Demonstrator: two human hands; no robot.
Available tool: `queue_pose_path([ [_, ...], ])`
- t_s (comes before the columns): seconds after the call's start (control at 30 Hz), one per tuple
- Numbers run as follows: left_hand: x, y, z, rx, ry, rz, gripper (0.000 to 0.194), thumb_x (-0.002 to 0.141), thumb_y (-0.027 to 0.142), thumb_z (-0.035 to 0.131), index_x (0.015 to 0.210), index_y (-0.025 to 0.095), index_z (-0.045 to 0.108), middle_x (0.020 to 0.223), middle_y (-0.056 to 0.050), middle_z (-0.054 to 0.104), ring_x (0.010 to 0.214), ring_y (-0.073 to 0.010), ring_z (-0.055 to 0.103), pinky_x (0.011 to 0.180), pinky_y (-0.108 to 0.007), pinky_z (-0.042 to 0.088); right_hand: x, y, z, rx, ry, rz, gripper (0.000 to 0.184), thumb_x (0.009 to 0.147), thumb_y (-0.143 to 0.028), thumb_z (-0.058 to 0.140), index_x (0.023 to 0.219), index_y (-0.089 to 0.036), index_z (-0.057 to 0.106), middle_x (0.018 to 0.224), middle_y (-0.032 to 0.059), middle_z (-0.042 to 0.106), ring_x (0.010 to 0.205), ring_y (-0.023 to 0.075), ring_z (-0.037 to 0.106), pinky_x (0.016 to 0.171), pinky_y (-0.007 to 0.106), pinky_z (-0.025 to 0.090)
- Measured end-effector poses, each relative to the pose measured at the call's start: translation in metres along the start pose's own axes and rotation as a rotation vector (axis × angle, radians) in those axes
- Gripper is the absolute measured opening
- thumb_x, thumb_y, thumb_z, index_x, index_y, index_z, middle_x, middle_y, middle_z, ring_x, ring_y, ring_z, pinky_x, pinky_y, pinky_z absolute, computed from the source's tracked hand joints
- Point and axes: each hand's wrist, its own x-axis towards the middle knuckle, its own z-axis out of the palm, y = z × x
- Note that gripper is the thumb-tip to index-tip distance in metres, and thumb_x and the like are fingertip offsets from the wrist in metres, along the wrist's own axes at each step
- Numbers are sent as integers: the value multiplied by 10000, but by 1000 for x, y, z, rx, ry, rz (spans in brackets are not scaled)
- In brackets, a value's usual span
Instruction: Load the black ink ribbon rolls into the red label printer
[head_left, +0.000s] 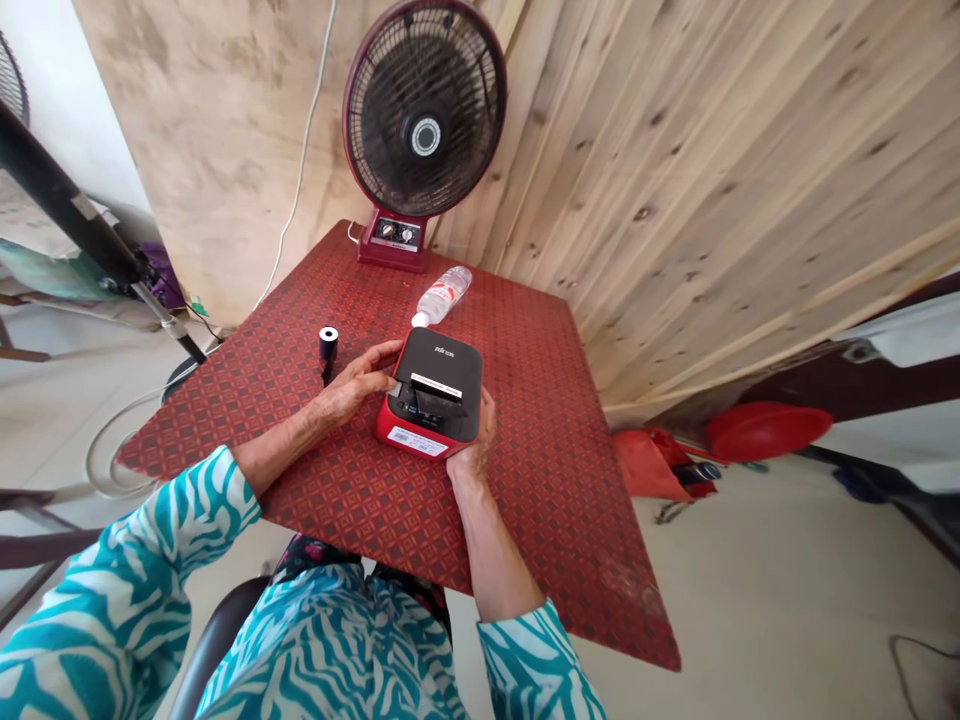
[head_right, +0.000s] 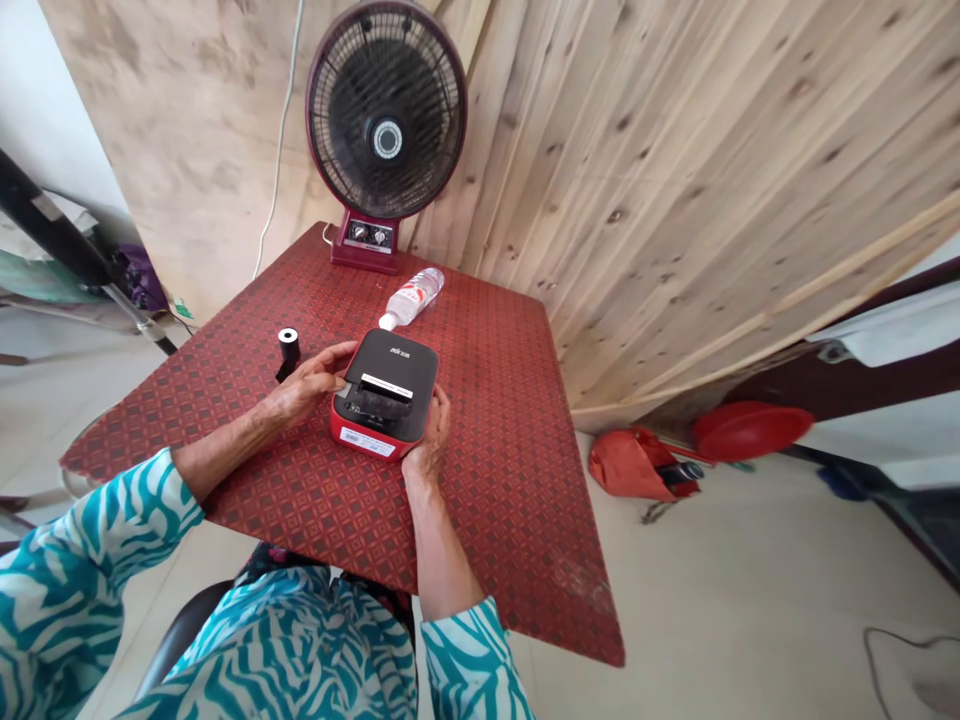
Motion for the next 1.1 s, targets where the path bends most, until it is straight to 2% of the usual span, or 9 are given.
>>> queue_pose_path([
  [0.33, 0, -10, -3, -34, -7, -10, 728, 691, 205, 645, 1411, 231, 540, 1389, -94, 623, 1278, -320, 566, 1084, -496, 433, 1, 3, 0, -21, 11, -18, 429, 826, -538, 544, 1131, -250, 631, 1029, 6, 708, 840, 148, 644, 774, 295, 489],
  [0.53, -2, -8, -5, -11, 33, -42, 707, 686, 226, 667, 1386, 237, 571, 1382, -95, 627, 1216, -313, 615, 1041, -464, 472, 1, 1, 0, -59, 2, -46, 434, 826, -541, 539, 1114, -235, 651, 999, 17, 721, 826, 155, 629, 754, 297, 492],
  [0.63, 0, -7, -7, 52, 45, -39, 636, 686, 241, 660, 1321, 242, 624, 1405, -99, 606, 1239, -322, 606, 1045, -468, 476, 2, 4, -1, -39, -26, -34, 476, 823, -570, 538, 1142, -234, 644, 1016, 19, 722, 825, 155, 629, 758, 300, 493],
  [0.83, -6, 9, -9, 427, 103, 89, 352, 749, 286, 633, 1079, 226, 740, 1481, -104, 526, 1399, -343, 454, 1108, -506, 419, 7, 10, -2, -40, -34, -61, 469, 818, -565, 536, 1128, -234, 655, 1106, 38, 710, 967, 181, 635, 859, 342, 504],
  [0.9, -13, 20, -5, 626, 158, 202, 288, 779, 301, 632, 1028, 209, 743, 1438, -112, 561, 1369, -336, 483, 1113, -526, 404, 8, 11, -1, -47, -48, -76, 462, 825, -560, 527, 1128, -238, 658, 1125, 40, 705, 1030, 191, 624, 901, 360, 499],
  [0.97, -20, 31, 2, 822, 160, 340, 227, 812, 304, 632, 987, 212, 744, 1345, -104, 632, 1284, -303, 559, 1098, -505, 420, 9, 10, -1, -51, -61, -93, 452, 830, -553, 524, 1124, -238, 662, 1135, 41, 700, 1073, 197, 612, 934, 371, 491],
  [1.03, -23, 41, 9, 991, 59, 438, 198, 858, 283, 600, 974, 224, 749, 1216, -89, 706, 1155, -261, 641, 1052, -462, 463, 9, 10, -1, -52, -70, -110, 443, 833, -544, 523, 1119, -237, 664, 1141, 44, 696, 1104, 202, 601, 958, 379, 483],
  [1.1, -18, 49, 16, 1130, -111, 489, 231, 901, 251, 542, 988, 224, 755, 1089, -78, 754, 1033, -230, 691, 984, -419, 506, 9, 10, -1, -47, -78, -124, 436, 838, -535, 520, 1121, -235, 661, 1149, 48, 692, 1127, 207, 591, 977, 388, 475],
])
